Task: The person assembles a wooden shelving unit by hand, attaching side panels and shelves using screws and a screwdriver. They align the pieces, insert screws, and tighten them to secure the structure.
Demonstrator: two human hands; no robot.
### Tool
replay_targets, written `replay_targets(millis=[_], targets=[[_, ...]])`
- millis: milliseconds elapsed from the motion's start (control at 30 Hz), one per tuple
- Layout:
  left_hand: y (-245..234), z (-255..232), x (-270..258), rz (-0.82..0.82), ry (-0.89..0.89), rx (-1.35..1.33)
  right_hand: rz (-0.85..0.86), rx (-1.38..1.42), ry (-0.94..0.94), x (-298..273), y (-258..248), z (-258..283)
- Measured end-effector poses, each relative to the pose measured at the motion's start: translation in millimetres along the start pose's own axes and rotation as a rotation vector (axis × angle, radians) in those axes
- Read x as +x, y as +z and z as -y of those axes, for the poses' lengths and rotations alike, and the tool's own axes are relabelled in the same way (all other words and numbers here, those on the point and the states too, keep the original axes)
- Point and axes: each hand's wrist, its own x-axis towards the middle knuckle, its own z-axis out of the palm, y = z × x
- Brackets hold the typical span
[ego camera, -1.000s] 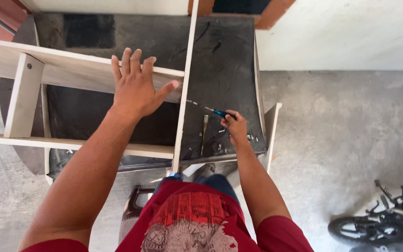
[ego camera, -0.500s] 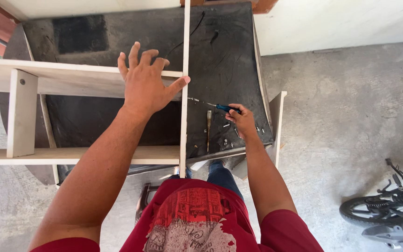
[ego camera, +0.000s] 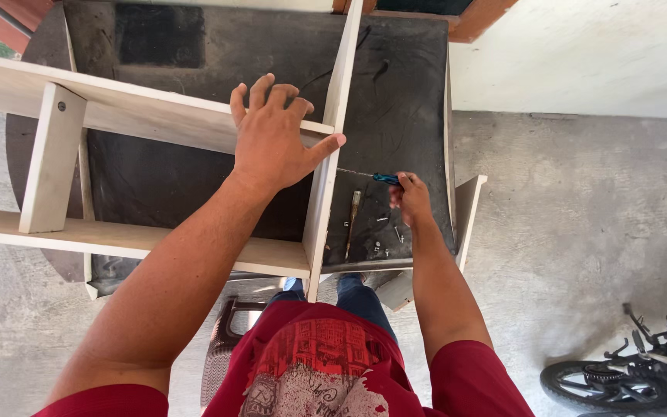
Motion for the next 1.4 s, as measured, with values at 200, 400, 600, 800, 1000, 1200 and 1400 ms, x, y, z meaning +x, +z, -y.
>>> replay_targets(millis=[200,400,600,800,1000,1200,1400], targets=[[3,1,2,0.015,0.001,0.029,-0.024,-0.003,0.137,-1,-6,4],[3,1,1,0.016,-0.009,0.0,0.003,-0.182,-0.009,-19,8,6],[3,0,0,-0.006,0.011,0.015,0.025,0.309,0.087,-4,2,-10],[2,0,1,-0.016,0.019,0.026,-0.069,-0.05,0.0,11,1,-19],[2,0,2,-0.01,0.024,0.028,0.05,0.104,-0.052,-4,2,2],[1,1,0,-0.031,0.041,-0.008,-0.012,0.002,0.076,-9,2,8],[-16,-3,7,0.008,0.037,-0.019,-0.098,-0.147,-0.165,-8,15,17]])
